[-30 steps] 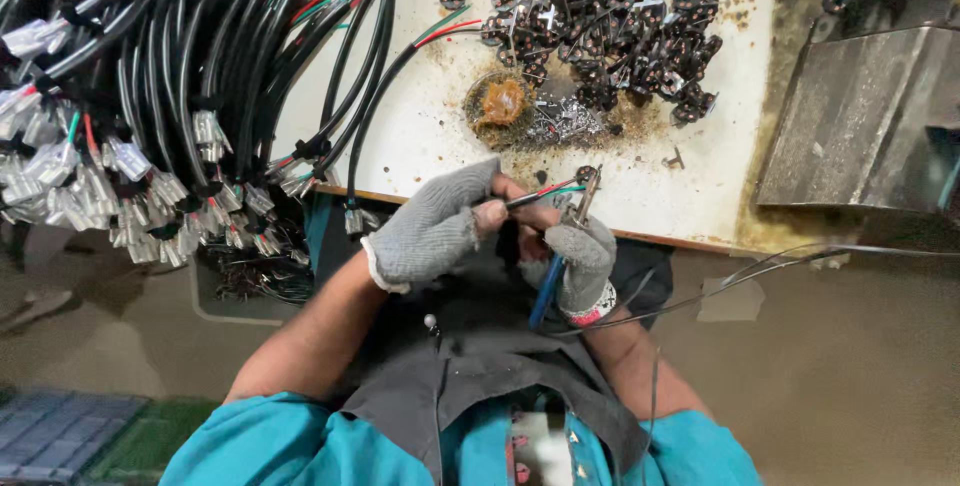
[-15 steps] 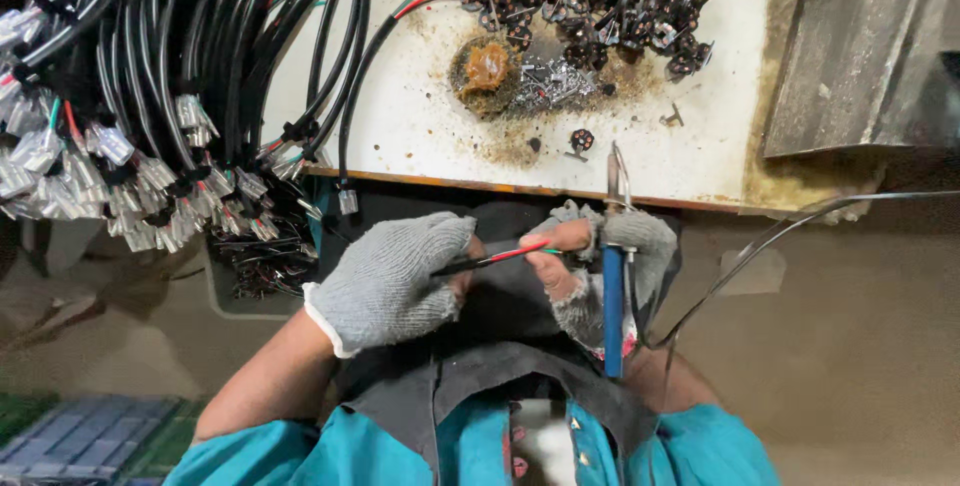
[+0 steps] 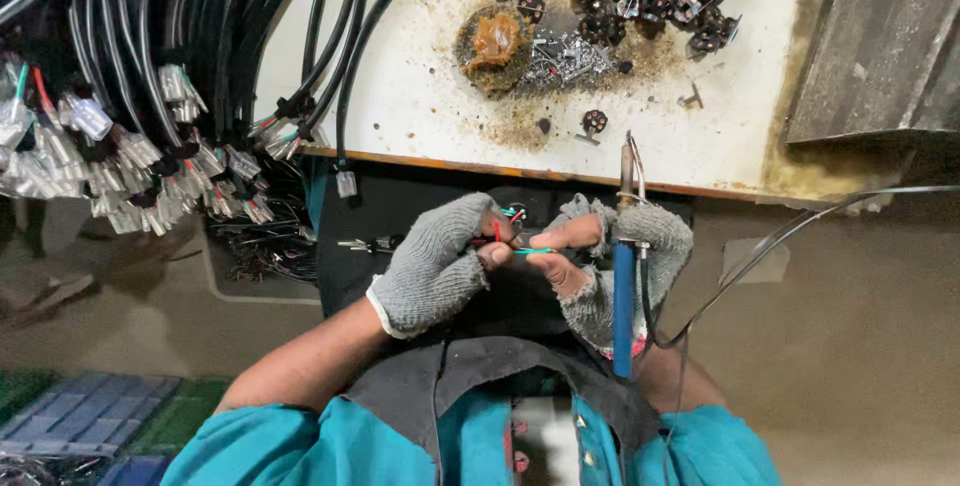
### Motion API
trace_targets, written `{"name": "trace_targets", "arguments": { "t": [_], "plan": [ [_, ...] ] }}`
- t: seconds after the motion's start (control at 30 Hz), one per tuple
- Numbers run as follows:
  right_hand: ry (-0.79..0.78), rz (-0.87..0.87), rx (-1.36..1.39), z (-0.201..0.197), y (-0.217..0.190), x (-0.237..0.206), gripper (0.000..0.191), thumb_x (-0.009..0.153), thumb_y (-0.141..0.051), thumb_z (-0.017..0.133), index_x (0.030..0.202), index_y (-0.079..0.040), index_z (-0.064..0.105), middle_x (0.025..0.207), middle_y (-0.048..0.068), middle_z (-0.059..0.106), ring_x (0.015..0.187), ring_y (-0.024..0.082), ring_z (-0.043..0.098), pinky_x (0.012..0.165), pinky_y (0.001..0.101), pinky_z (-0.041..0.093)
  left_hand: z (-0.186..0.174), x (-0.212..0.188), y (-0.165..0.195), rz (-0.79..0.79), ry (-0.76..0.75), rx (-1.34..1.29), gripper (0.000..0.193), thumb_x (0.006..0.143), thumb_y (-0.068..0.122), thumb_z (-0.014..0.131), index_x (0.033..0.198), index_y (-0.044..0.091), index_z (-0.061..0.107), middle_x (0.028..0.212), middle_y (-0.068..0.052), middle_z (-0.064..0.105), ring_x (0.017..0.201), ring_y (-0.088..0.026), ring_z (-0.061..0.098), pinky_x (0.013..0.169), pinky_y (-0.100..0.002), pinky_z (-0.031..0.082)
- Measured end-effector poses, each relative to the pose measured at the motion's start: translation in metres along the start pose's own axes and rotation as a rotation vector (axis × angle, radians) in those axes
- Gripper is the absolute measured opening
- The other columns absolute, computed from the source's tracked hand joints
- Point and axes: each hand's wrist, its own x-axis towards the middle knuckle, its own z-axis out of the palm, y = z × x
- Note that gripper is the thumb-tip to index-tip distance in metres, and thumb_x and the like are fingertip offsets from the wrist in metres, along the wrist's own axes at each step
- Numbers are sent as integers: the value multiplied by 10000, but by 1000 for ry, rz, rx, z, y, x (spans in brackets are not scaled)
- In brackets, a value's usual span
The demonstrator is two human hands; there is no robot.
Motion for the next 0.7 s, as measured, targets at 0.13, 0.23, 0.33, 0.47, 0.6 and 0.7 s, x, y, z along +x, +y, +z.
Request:
{"name": "trace_targets", "arguments": {
  "t": [0.13,0.23,0.33,0.47,0.6,0.7],
  "plan": [
    [7,-25,-68,0,0,0,126,883,-134,847,861,-43,763,831,60,760,745,126,696,737,266,549,-5,4,8,167,-7,122,128,935,154,746,985,83,651,929,-100,656,882,-292,669,781,-373,537],
    [-36,8,-116,-3,-10,-1,126,893,-121,838,886,-36,745,851,64,752,788,139,719,755,271,563,-10,4,11,195,-13,187,126,890,145,755,981,93,687,896,-87,679,870,-300,665,777,-391,536],
    [-26,68,-82,-3,-14,-3,112,887,-106,837,884,-31,754,821,60,735,769,148,702,732,275,546,-13,3,9,263,-40,285,242,784,112,726,1024,92,693,935,-108,675,895,-328,670,780,-402,546],
    [-9,-2,-112,-2,2,-13,90,907,-98,829,911,-68,744,858,51,743,792,143,713,743,281,555,-8,-1,7,162,-32,228,153,912,145,758,1022,79,675,900,-111,660,852,-305,675,742,-388,526],
    [-44,-220,-195,-3,34,-29,73,951,-82,805,958,-104,736,876,30,717,766,132,660,716,284,527,0,-3,2,-103,-135,-64,129,930,154,741,996,63,679,859,-102,654,791,-281,649,702,-363,521],
    [118,-130,-145,0,56,-38,81,978,-127,791,958,-120,713,871,-3,687,741,104,640,695,263,511,4,-4,-1,-71,-27,43,98,935,148,723,964,67,675,846,-97,629,782,-265,641,702,-353,513]
  ]
}}
